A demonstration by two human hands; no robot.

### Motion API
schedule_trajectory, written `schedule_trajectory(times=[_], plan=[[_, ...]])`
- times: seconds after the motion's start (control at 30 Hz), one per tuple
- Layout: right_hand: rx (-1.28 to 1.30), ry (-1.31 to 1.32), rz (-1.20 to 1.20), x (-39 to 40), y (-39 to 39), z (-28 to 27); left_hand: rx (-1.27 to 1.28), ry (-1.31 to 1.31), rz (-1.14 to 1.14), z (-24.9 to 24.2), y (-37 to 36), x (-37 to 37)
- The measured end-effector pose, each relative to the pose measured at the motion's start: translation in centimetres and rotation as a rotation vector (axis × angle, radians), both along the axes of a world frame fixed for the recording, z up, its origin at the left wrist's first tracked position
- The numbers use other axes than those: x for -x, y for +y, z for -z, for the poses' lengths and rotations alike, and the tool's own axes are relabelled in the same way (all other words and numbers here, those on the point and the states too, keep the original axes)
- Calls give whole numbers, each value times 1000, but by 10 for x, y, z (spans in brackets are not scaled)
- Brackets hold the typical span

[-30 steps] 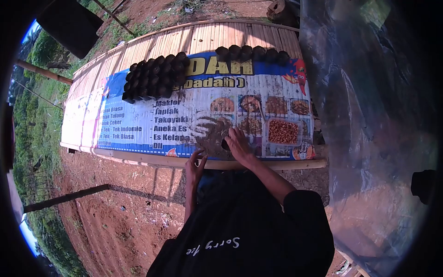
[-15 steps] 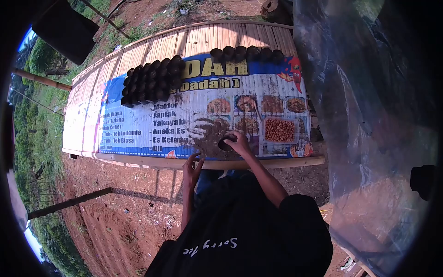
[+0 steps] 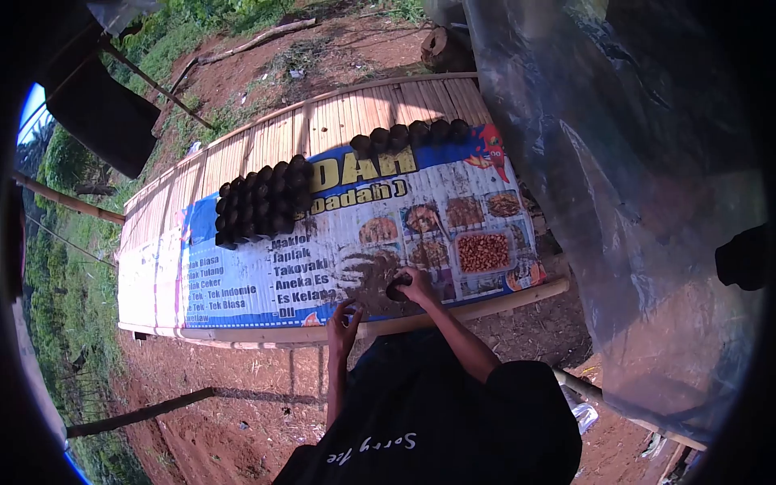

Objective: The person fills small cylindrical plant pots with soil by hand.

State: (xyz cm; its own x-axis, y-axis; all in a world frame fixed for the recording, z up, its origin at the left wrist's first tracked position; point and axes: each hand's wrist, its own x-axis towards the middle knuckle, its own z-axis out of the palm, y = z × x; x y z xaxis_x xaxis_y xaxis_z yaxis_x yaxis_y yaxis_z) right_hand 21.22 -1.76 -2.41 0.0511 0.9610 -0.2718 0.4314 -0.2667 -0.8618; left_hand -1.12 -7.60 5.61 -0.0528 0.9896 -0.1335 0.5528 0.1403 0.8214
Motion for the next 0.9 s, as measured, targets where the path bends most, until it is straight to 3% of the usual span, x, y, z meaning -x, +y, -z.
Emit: schedule_trajectory(times=[0.07, 0.13, 0.23, 0.4, 0.5, 0.57, 0.67, 0.9], plan=[[-39, -114, -37, 0, -1, 3, -109, -33, 53, 7, 10, 1], [-59, -136, -29, 1, -3, 4, -7, -33, 76, -9, 20, -1], [95, -16, -14, 3, 0, 4, -76, -37, 136, -1, 34, -5], [-12, -114, 26, 8, -3, -1, -23, -99, 239, 9, 56, -12], [36, -20, 55, 9, -4, 2, 30, -45, 336, 11, 73, -17], [40, -42, 76, 11, 0, 4, -166, -134, 437, 24, 83, -21], [66, -66, 97, 15, -4, 5, 42, -70, 483, -1, 91, -29], [-8, -84, 111, 14, -10, 11, -39, -87, 584, 29, 87, -26]])
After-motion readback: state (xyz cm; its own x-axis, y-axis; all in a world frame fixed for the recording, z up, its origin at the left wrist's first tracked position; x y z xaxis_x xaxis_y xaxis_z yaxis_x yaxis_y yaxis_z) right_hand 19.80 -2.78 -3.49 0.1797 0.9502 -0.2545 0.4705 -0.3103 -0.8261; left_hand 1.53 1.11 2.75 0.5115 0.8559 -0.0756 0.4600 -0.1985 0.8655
